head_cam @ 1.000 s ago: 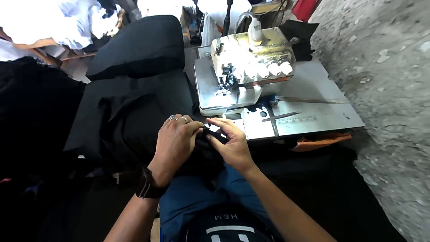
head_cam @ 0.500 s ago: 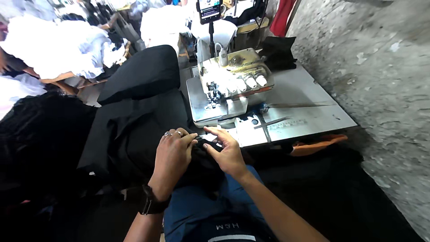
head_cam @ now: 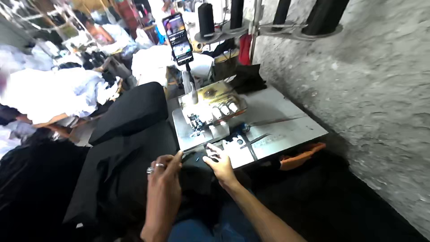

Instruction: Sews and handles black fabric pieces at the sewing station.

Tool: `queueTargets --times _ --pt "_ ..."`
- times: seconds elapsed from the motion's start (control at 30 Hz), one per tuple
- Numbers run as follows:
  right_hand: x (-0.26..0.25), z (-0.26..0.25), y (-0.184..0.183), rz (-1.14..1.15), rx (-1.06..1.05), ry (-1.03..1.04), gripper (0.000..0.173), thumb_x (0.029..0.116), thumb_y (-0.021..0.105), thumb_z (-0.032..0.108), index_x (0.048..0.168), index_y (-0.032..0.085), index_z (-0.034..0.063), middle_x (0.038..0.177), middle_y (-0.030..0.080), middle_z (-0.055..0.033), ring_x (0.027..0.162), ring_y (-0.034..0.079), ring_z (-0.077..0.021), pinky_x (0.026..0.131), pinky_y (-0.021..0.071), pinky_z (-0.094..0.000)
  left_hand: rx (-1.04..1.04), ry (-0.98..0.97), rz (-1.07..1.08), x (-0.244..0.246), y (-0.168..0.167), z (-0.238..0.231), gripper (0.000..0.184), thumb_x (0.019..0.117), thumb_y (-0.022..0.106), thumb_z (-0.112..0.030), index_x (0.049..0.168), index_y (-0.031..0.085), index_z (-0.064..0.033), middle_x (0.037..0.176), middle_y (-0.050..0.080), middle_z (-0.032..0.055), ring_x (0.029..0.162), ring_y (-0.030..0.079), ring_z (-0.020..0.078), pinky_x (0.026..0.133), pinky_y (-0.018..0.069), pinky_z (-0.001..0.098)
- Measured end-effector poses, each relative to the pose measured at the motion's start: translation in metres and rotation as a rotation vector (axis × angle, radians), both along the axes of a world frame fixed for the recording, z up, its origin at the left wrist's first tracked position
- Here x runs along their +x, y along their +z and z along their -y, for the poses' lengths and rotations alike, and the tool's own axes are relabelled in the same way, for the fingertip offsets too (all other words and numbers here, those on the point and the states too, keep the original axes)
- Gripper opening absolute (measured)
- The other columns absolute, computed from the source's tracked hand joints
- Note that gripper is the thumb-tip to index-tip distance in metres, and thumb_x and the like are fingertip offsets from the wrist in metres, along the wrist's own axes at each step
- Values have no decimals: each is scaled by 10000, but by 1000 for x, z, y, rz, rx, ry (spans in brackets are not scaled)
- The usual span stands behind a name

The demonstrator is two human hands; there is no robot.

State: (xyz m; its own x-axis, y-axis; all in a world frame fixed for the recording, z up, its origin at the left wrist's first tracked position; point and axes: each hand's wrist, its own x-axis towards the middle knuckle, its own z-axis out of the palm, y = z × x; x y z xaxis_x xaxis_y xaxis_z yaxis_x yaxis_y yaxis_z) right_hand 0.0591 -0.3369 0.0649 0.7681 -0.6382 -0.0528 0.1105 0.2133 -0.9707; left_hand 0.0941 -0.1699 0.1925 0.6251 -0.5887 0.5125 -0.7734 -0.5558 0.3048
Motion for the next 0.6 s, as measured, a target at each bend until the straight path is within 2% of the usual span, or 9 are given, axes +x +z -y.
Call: queueTargets --times 0.07,0.17,0.2,0.23,0.37,0.4,0.47,0.53,0.6 --pt "9 5 -9 -64 95 139 679 861 775 59 1476 499 -23 1467 553 -185 1291 582 -194 1074 494 -340 -36 -74 -50 -14 0 30 310 972 586 -41 1230 740 -116 1117 690 116 998 671 265 850 569 450" --pt "-7 -2 -10 -202 -96 167 350 915 687 98 1202 622 -93 1088 692 -195 996 681 -203 861 572 -346 53 -179 -215 -21 -18 89 320 975 614 -52 1269 724 -112 1119 711 111 1010 691 257 899 567 444" --pt "-24 -2 10 -360 -230 256 381 970 612 94 1275 588 -132 1192 677 -244 1097 667 -239 947 549 -345 113 -201 -272 -19 -29 109 320 973 619 -57 1273 719 -109 1152 708 127 1061 684 280 943 555 464" --pt "-35 1 47 -596 -203 458 439 1038 551 84 1432 484 -97 1423 571 -221 1309 554 -232 1119 423 -345 148 -209 -312 -16 -42 126 305 975 618 -59 1258 723 -99 1171 699 147 1104 667 309 975 534 486" --pt "-73 -5 -7 -509 -189 529 529 1010 594 117 1441 423 -137 1430 512 -310 1325 524 -309 1128 417 -396 238 -183 -407 -5 -63 167 269 1010 528 -56 1184 719 20 1263 661 253 1211 619 402 1041 484 499" --pt "-71 -6 -17 -510 -268 589 510 1027 567 128 1429 419 -148 1402 520 -328 1293 544 -328 1098 442 -408 266 -179 -435 0 -62 169 280 1022 509 -61 1191 710 35 1284 651 262 1227 614 401 1068 472 479" --pt "-75 -19 -26 -378 -669 560 386 1010 530 86 1203 553 -247 1136 642 -375 1038 670 -342 895 547 -326 335 -173 -439 6 -69 175 282 1027 526 -64 1230 696 32 1321 640 252 1240 616 388 1083 472 458" --pt "-66 -33 64 -784 -601 736 361 1068 422 12 1346 495 -207 1391 560 -312 1290 552 -296 1105 399 -331 410 -175 -447 11 -73 180 287 1033 516 -58 1257 681 13 1364 615 235 1218 626 384 1027 510 463" --pt "-61 -18 113 -542 -456 803 418 1078 426 21 1400 401 -245 1478 431 -396 1426 434 -392 1208 301 -362 442 -179 -482 15 -81 188 285 1024 531 -59 1263 681 -17 1426 573 221 1202 630 390 968 545 489"
